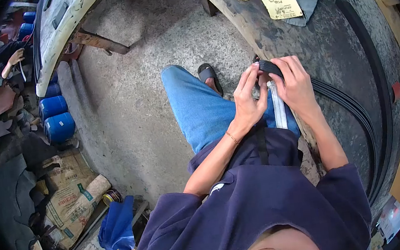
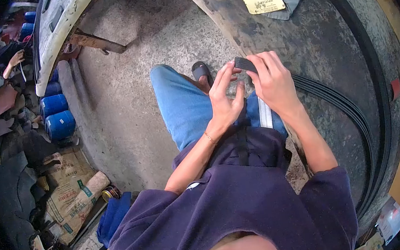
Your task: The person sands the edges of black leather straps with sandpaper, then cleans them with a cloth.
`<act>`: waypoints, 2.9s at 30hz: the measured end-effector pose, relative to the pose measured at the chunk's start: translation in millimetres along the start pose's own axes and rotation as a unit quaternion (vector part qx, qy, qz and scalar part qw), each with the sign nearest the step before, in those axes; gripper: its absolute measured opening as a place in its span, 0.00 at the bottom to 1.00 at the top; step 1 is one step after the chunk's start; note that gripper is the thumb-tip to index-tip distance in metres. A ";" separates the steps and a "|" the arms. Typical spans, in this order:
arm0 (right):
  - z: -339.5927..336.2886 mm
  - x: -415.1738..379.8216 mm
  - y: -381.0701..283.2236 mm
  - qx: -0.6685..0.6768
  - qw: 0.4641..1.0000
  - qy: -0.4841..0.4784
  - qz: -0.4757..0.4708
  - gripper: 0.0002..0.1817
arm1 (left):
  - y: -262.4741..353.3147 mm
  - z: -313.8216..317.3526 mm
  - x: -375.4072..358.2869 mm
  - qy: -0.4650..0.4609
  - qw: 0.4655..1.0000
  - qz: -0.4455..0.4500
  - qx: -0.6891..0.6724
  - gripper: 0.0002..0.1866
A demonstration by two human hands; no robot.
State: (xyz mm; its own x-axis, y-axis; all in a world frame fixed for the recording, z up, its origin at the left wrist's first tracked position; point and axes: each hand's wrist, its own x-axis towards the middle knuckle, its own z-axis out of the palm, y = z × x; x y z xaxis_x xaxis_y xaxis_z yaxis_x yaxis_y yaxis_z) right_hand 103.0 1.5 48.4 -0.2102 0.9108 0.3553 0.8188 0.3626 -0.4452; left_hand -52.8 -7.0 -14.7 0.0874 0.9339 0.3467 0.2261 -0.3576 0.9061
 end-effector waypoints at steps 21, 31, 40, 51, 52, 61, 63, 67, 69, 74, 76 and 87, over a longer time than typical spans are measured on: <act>-1.6 -0.3 0.6 0.009 1.000 -0.011 0.000 0.21 | -18.7 -16.2 16.1 -0.063 0.989 0.100 0.090 0.32; -1.6 -0.4 -0.2 0.003 1.000 -0.006 0.004 0.21 | -17.1 -19.3 21.0 -0.076 0.990 0.076 0.089 0.30; -0.6 -1.5 0.6 0.002 1.000 -0.002 0.003 0.21 | -20.8 -22.5 15.6 -0.100 0.988 0.077 0.089 0.33; -0.2 -2.2 1.0 0.004 1.000 0.004 0.005 0.21 | -24.5 -25.2 5.3 -0.087 0.989 0.077 0.090 0.31; 0.1 -2.5 1.4 0.004 1.000 0.003 0.005 0.21 | -27.3 -24.4 4.3 -0.082 0.992 0.065 0.074 0.32; 0.6 -2.9 0.4 0.000 1.000 0.007 0.007 0.21 | -16.1 -19.9 7.6 -0.108 0.991 0.032 0.078 0.33; 0.8 -2.8 0.0 0.001 1.000 0.005 0.009 0.21 | -12.9 -14.6 10.7 -0.100 0.990 0.055 0.085 0.35; 1.6 -2.7 -0.2 -0.003 1.000 0.013 0.006 0.21 | -8.0 -8.1 14.6 -0.095 0.986 0.087 0.104 0.38; 0.5 -2.6 0.2 -0.004 1.000 0.017 0.005 0.21 | -13.1 -8.1 11.2 -0.100 0.987 0.067 0.103 0.39; 1.6 -3.2 0.3 0.000 1.000 0.012 0.007 0.20 | -23.9 -10.1 4.7 -0.121 0.992 -0.010 0.038 0.37; 1.5 -3.3 0.7 0.001 1.000 0.012 0.008 0.21 | -19.3 -8.6 5.9 -0.090 0.995 0.021 0.044 0.38; 0.8 -3.1 -0.5 0.008 1.000 0.017 0.011 0.20 | -12.9 -11.2 9.5 -0.085 0.994 0.037 0.056 0.36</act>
State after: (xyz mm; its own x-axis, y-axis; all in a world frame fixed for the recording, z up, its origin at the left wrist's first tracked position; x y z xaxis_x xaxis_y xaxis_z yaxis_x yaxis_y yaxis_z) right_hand 102.8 -1.3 46.9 -0.1733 0.9114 0.3733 0.8145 0.3457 -0.4659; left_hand -65.8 6.4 -20.3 0.2689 0.8949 0.3562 0.3191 -0.4317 0.8437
